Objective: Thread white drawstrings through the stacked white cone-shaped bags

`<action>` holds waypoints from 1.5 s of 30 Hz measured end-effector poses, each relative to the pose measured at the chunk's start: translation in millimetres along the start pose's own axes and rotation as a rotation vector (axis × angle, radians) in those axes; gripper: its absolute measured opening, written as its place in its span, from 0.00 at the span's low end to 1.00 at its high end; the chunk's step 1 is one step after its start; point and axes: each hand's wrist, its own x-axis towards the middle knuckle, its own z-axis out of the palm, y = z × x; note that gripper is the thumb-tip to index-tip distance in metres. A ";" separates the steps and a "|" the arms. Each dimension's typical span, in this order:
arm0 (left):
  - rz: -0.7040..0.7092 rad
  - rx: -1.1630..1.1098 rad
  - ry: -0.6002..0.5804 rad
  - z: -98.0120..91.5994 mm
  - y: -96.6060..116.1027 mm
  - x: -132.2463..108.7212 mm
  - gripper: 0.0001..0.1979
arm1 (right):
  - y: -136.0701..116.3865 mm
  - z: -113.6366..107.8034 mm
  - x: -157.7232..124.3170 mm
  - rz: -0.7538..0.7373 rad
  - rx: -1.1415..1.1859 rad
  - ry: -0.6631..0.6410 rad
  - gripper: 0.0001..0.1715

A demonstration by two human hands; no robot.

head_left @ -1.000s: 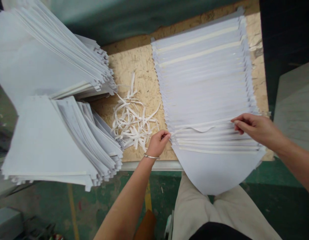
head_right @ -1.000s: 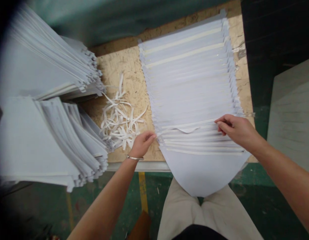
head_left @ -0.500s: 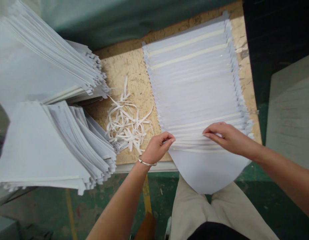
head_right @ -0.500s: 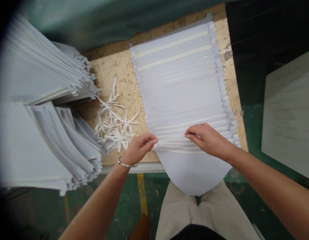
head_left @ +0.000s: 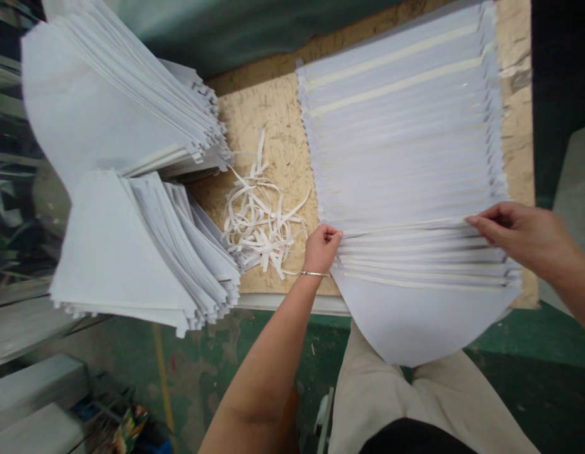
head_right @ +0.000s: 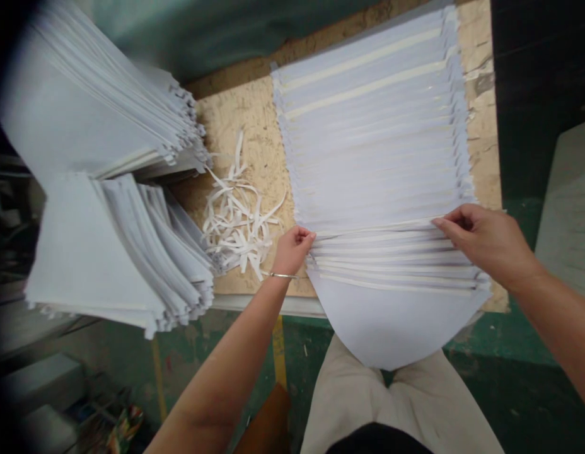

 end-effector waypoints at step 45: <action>0.031 0.046 0.207 22.6 -8.0 17.4 0.07 | -7.4 10.6 18.6 0.052 -0.287 0.221 0.10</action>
